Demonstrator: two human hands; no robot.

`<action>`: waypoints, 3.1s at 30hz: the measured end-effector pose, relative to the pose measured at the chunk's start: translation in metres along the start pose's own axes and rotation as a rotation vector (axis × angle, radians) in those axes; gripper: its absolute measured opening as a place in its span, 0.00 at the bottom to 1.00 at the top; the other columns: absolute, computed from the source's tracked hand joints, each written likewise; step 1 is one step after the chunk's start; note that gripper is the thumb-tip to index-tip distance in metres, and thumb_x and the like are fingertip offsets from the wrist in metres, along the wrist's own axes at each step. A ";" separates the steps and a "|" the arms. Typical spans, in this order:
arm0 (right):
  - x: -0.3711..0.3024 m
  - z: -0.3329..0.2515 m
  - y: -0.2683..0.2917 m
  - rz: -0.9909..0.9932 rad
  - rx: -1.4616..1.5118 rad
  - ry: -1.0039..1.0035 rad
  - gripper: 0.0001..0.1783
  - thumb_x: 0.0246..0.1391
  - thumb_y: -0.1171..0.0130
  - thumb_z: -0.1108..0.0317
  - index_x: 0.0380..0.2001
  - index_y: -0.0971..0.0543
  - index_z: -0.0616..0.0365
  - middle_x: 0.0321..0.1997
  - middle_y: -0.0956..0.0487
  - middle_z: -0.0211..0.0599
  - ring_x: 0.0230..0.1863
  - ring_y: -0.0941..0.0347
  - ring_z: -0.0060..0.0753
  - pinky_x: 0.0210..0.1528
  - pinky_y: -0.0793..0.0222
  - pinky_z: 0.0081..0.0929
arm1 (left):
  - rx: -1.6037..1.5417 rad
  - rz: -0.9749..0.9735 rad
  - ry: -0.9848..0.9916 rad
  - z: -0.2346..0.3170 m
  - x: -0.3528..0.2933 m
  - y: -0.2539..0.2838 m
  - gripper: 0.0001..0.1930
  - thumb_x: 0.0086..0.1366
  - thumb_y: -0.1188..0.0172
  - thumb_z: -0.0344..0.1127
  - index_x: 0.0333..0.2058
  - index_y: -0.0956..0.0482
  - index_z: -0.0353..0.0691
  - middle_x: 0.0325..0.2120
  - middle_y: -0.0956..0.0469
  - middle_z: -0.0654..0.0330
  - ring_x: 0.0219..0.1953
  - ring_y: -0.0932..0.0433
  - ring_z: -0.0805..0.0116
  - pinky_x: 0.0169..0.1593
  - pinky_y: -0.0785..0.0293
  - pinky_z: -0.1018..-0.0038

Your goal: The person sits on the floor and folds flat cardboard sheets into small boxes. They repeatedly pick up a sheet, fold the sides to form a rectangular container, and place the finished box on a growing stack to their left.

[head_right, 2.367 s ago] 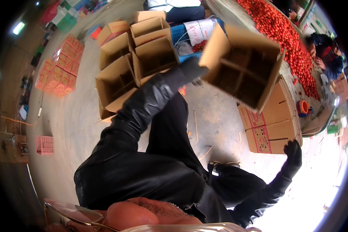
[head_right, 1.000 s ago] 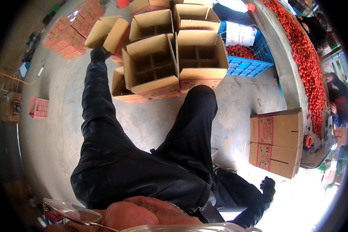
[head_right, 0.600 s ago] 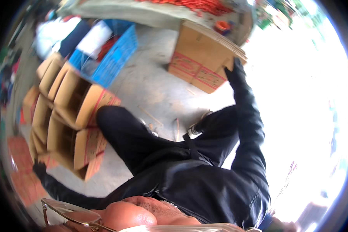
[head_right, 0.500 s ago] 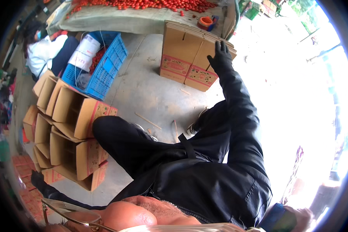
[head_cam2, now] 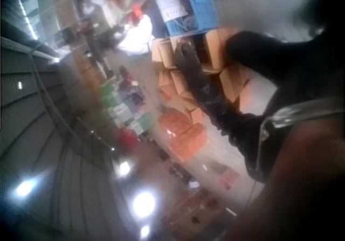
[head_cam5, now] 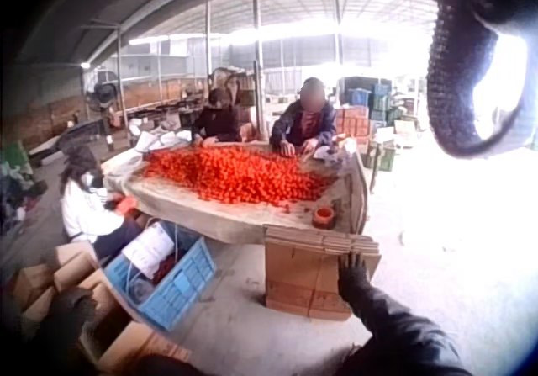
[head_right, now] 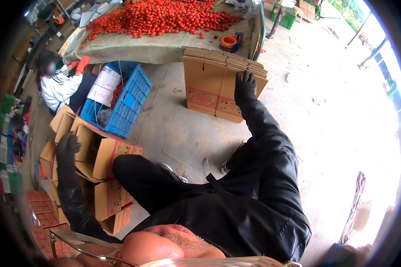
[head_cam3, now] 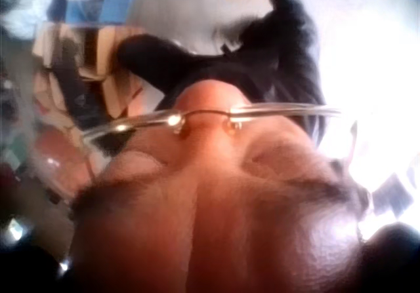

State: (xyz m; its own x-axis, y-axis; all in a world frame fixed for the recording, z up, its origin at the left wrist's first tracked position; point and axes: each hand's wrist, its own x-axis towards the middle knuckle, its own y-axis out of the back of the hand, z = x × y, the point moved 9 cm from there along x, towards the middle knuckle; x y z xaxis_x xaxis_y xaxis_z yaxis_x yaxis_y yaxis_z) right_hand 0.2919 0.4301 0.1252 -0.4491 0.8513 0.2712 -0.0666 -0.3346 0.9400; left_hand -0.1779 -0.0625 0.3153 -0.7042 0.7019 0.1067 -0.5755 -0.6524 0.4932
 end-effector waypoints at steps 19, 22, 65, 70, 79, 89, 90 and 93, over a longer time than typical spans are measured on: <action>-0.026 -0.002 0.031 0.014 0.347 0.170 0.15 0.43 0.35 0.56 0.31 0.21 0.54 0.45 0.22 0.43 0.51 0.29 0.50 0.56 0.38 0.46 | -0.111 -0.497 -0.037 -0.073 0.012 -0.340 0.21 0.59 0.39 0.37 0.48 0.26 0.29 0.39 0.20 0.51 0.42 0.22 0.67 0.47 0.27 0.74; -0.042 -0.011 0.045 0.108 0.334 0.203 0.14 0.43 0.35 0.56 0.29 0.21 0.54 0.55 0.27 0.46 0.59 0.35 0.50 0.63 0.44 0.45 | -0.099 -0.462 -0.088 -0.076 0.017 -0.346 0.25 0.60 0.37 0.39 0.51 0.29 0.28 0.42 0.22 0.49 0.45 0.22 0.66 0.49 0.27 0.72; -0.198 -0.196 0.156 0.040 0.878 1.014 0.13 0.47 0.40 0.52 0.33 0.17 0.45 0.32 0.20 0.37 0.36 0.26 0.46 0.43 0.35 0.44 | 0.732 -0.411 -0.478 -0.002 -0.003 -0.330 0.10 0.54 0.42 0.41 0.29 0.18 0.41 0.26 0.20 0.49 0.32 0.21 0.49 0.37 0.25 0.57; -0.180 -0.238 0.096 -0.487 0.860 0.674 0.27 0.52 0.43 0.47 0.51 0.25 0.49 0.50 0.25 0.46 0.53 0.31 0.48 0.58 0.39 0.42 | 0.840 -0.500 -0.346 0.001 -0.024 -0.357 0.08 0.55 0.44 0.36 0.28 0.18 0.42 0.26 0.20 0.52 0.31 0.19 0.52 0.37 0.23 0.60; -0.193 -0.260 0.023 -0.716 0.705 0.586 0.39 0.48 0.40 0.44 0.57 0.31 0.59 0.60 0.33 0.53 0.63 0.40 0.49 0.65 0.47 0.39 | 1.031 -0.434 -0.466 0.013 -0.033 -0.364 0.06 0.60 0.49 0.32 0.35 0.25 0.41 0.33 0.25 0.56 0.36 0.20 0.57 0.36 0.21 0.65; -0.248 -0.244 0.023 -0.525 0.530 1.024 0.51 0.36 0.32 0.43 0.59 0.35 0.66 0.62 0.38 0.62 0.66 0.45 0.58 0.68 0.51 0.40 | 1.078 -0.489 -0.426 -0.006 -0.022 -0.364 0.08 0.62 0.47 0.36 0.38 0.27 0.41 0.34 0.24 0.53 0.36 0.20 0.56 0.36 0.22 0.64; -0.249 -0.239 0.022 -0.448 0.535 1.037 0.49 0.36 0.31 0.44 0.57 0.33 0.67 0.61 0.36 0.62 0.64 0.43 0.60 0.66 0.48 0.42 | 1.089 -0.502 -0.409 -0.008 -0.017 -0.367 0.09 0.62 0.47 0.36 0.39 0.28 0.41 0.35 0.24 0.53 0.36 0.20 0.56 0.36 0.22 0.64; -0.259 -0.237 0.006 -0.267 0.494 1.038 0.44 0.35 0.31 0.47 0.52 0.29 0.68 0.54 0.30 0.60 0.56 0.35 0.61 0.58 0.39 0.46 | 1.114 -0.522 -0.387 -0.009 -0.015 -0.372 0.09 0.61 0.47 0.35 0.39 0.28 0.40 0.35 0.24 0.53 0.37 0.20 0.56 0.37 0.21 0.63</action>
State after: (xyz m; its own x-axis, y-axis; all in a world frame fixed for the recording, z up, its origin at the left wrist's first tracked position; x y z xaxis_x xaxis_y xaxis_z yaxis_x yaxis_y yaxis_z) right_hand 0.1971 0.1118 0.0115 -0.9979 0.0575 -0.0298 -0.0183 0.1914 0.9813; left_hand 0.0429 0.1672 0.1228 -0.2293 0.9591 -0.1661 0.0426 0.1804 0.9827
